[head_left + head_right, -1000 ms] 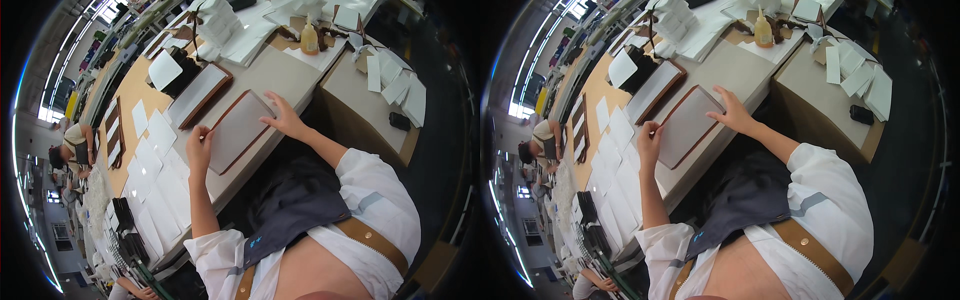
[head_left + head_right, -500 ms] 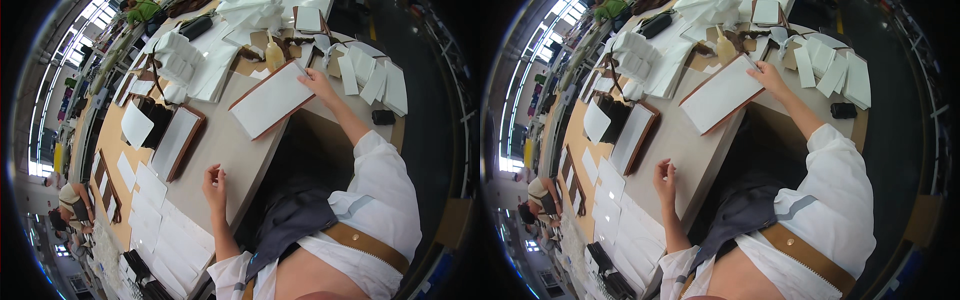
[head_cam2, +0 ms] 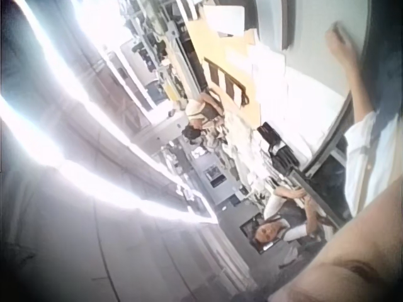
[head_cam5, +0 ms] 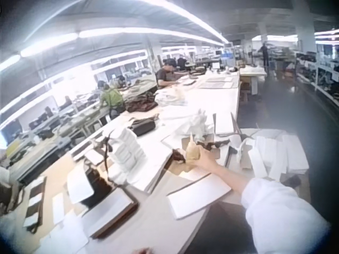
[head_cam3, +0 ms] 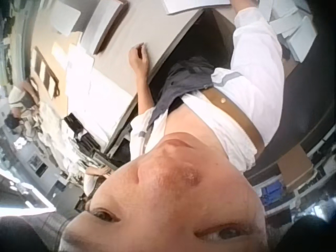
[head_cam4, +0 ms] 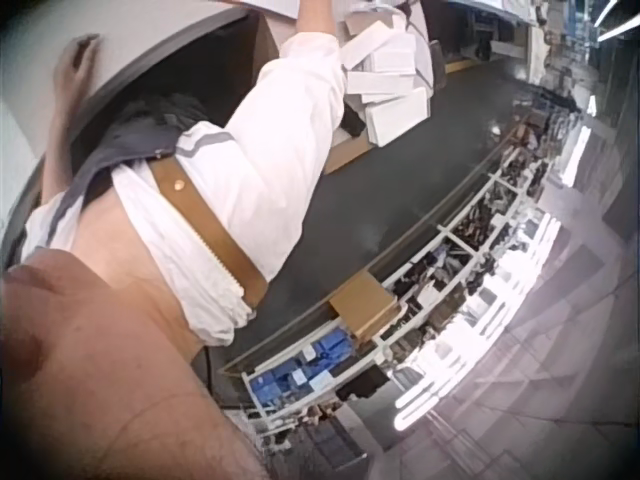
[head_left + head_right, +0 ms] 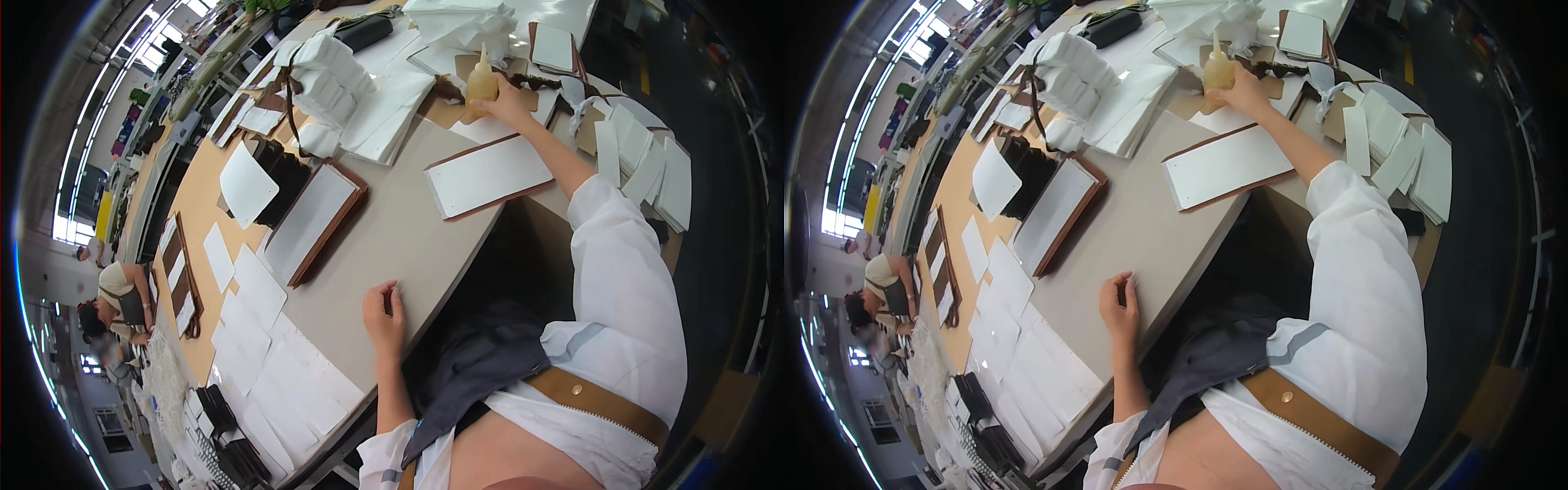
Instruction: The person applies glue from a bottle onto white rectangular sheets and places them onto brown rectangular sheets. They press the combined sheets together and stack them on the table. The process is repeated for multiple units in a factory setting.
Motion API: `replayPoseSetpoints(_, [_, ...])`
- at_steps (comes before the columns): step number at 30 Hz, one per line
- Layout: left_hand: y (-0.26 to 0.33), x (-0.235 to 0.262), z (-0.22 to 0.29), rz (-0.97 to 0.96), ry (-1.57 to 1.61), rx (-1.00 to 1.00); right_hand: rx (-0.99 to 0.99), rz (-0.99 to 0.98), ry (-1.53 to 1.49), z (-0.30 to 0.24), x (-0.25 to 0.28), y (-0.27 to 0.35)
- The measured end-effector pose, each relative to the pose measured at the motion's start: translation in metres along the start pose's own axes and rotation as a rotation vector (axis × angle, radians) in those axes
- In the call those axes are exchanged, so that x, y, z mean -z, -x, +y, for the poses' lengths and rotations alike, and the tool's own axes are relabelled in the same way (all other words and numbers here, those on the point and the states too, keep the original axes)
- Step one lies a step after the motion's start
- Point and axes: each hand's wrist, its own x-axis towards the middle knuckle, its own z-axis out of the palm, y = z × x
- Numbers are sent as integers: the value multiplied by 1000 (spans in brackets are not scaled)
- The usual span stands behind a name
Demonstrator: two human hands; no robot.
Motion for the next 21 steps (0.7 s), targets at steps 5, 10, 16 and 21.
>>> replayPoseSetpoints(5, [-7, -7, 8, -1, 43, 66, -61, 107, 62, 21, -25, -60])
replayPoseSetpoints(10, [-8, -9, 2, 24, 20, -19, 55, 192, 281, 20, -12, -43])
replayPoseSetpoints(16, [1, 1, -3, 50, 2, -2, 538, -673, 277, -38, 63, 135])
replayPoseSetpoints(21, [-9, -5, -1, 26, 33, -73, 606, -481, 501, -9, 76, 161])
